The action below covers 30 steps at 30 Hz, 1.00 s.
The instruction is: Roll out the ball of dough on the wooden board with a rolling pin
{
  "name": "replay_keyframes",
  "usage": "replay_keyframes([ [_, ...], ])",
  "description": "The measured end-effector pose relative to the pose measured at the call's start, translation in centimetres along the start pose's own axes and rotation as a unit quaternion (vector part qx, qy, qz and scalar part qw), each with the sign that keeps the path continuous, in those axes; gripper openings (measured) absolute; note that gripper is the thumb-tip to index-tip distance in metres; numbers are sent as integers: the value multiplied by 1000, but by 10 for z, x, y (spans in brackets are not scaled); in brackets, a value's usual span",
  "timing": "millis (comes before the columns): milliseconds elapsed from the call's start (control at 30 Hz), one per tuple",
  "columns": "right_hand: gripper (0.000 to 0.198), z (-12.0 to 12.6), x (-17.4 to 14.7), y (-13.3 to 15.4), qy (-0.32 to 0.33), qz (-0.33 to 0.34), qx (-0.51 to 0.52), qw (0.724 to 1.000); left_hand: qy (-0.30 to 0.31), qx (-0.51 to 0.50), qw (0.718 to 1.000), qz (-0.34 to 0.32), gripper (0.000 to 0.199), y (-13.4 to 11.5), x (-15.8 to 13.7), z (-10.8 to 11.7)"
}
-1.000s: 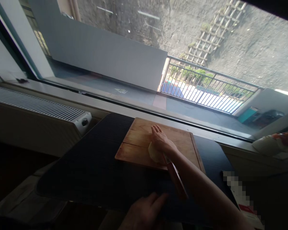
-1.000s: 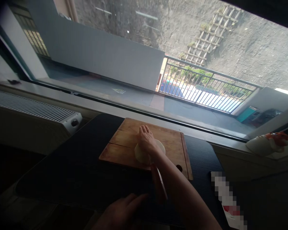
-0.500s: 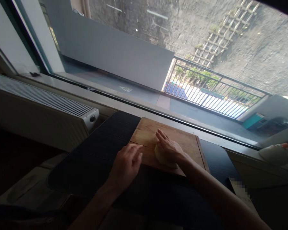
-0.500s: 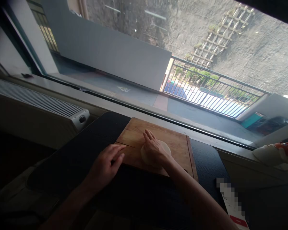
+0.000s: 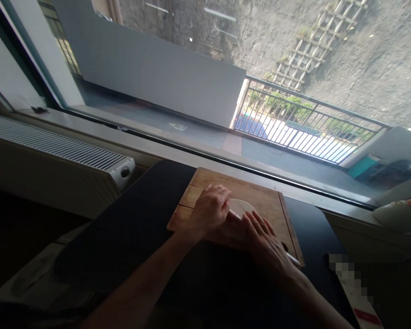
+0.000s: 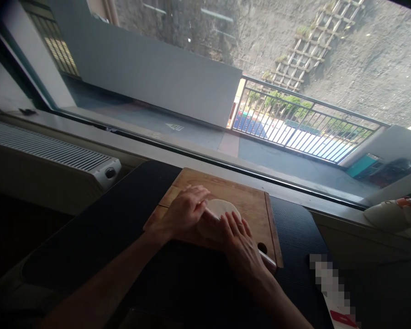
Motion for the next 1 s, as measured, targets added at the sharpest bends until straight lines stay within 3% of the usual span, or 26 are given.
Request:
replay_keyframes([
  [67,54,-2,-26,-27,-15,-37,-21,999,47,14,998,-31,31,-10,5,-15],
  [133,50,0,-33,-49,-37,-76,-30,996,75,37,996,-21,33,-10,15,-31],
  [267,46,6,5,-73,-36,-138,-21,990,92,59,994,3,37,5,56,-56],
  [367,47,6,34,-82,-18,-202,-9,979,104,74,992,10,37,13,79,-63],
  [467,47,4,24,-76,-28,-205,-7,978,112,87,990,9,40,4,59,-56],
  [600,52,-1,-31,-55,-45,-129,10,991,111,109,988,-14,48,-23,-5,-36],
  [700,56,-2,-46,-50,-43,-107,19,993,110,123,985,-42,51,-33,-24,-32],
  [767,52,-2,-28,-57,-36,-128,20,991,109,129,985,-21,51,-24,-9,-37],
  [933,50,2,58,-93,15,-231,36,972,117,130,983,57,49,17,69,-63],
  [1000,50,4,74,-98,26,-240,41,970,120,127,983,61,48,24,83,-67],
])
Point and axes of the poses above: each hand's wrist, its own x-axis towards the middle knuckle, its own z-axis out of the back of the hand, y = z × x, the point moved 3 cm from there along x, towards the middle knuckle, and after that the axes turned 13 degrees about -z, right-handed, at the moved point
